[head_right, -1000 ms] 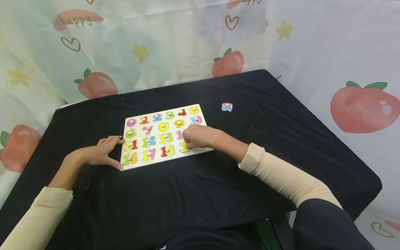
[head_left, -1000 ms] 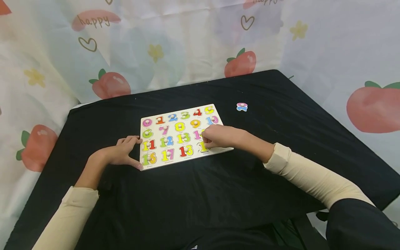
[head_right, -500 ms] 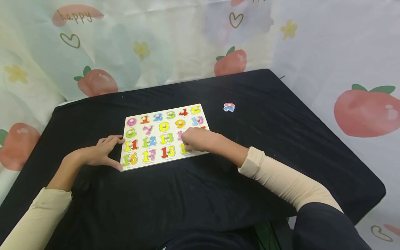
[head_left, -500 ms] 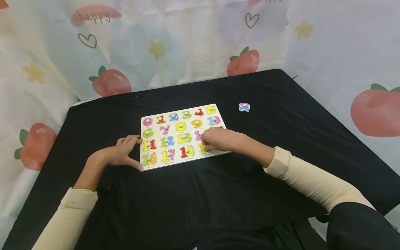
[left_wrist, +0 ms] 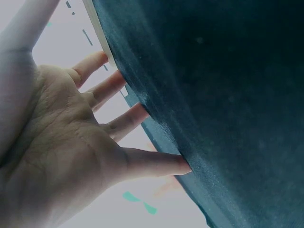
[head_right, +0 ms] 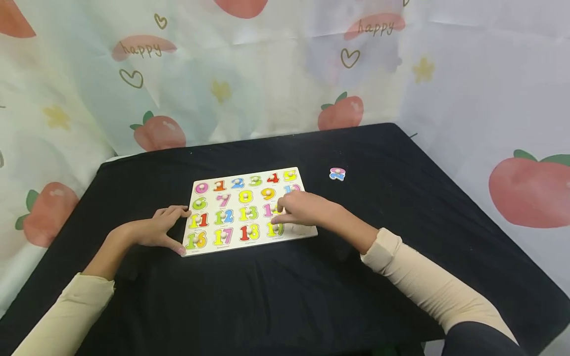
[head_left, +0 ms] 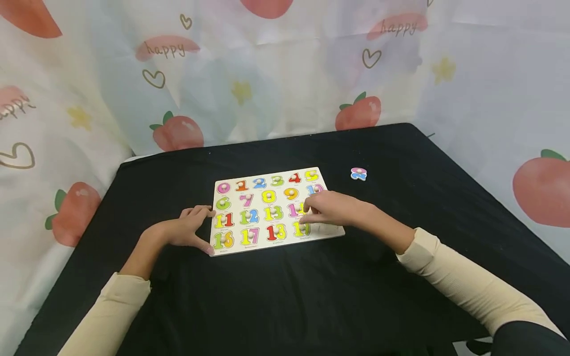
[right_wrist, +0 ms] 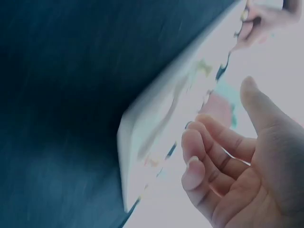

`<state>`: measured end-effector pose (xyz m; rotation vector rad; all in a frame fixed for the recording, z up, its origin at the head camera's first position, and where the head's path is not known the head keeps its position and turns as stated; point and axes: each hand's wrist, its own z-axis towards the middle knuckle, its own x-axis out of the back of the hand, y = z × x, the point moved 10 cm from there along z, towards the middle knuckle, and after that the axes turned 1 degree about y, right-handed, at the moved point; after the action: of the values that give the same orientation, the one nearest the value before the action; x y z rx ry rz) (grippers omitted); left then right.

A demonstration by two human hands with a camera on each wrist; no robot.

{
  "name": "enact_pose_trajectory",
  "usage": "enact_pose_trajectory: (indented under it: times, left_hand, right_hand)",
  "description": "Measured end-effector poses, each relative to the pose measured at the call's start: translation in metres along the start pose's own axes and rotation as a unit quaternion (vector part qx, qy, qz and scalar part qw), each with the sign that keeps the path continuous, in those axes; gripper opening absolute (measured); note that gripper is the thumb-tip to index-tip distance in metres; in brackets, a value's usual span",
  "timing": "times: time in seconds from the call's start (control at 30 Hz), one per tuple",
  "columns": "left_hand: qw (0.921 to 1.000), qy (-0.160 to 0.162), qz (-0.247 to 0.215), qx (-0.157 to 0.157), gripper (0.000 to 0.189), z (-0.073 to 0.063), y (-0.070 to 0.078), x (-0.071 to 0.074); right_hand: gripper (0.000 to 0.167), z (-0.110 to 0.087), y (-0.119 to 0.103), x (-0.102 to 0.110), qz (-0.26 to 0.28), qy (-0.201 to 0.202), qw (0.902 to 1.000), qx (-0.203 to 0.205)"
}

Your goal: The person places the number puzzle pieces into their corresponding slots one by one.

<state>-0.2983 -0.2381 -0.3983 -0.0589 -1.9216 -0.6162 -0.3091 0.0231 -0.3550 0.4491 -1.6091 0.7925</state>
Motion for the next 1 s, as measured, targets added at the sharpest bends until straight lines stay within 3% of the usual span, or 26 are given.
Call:
enact_pose_trajectory:
  times: [0.27, 0.5, 0.77, 1.0]
  left_hand:
    - [0.9999, -0.009, 0.002, 0.003, 0.105, 0.0, 0.003, -0.008]
    - [1.0, 0.008, 0.002, 0.0, 0.101, -0.003, 0.007, 0.002]
    - [0.9999, 0.003, 0.009, 0.008, 0.106, -0.002, 0.001, -0.001]
    - [0.9998, 0.002, 0.017, 0.004, 0.106, 0.001, 0.002, 0.0]
  right_hand:
    - [0.015, -0.025, 0.074, 0.04, -0.022, 0.101, 0.9905, -0.091]
    - [0.012, -0.042, 0.118, 0.081, -0.05, 0.159, 0.9776, -0.129]
    - [0.019, -0.041, 0.156, 0.078, -0.059, 0.11, 0.9786, -0.164]
    - [0.019, -0.03, 0.169, 0.06, -0.038, 0.067, 0.9865, -0.145]
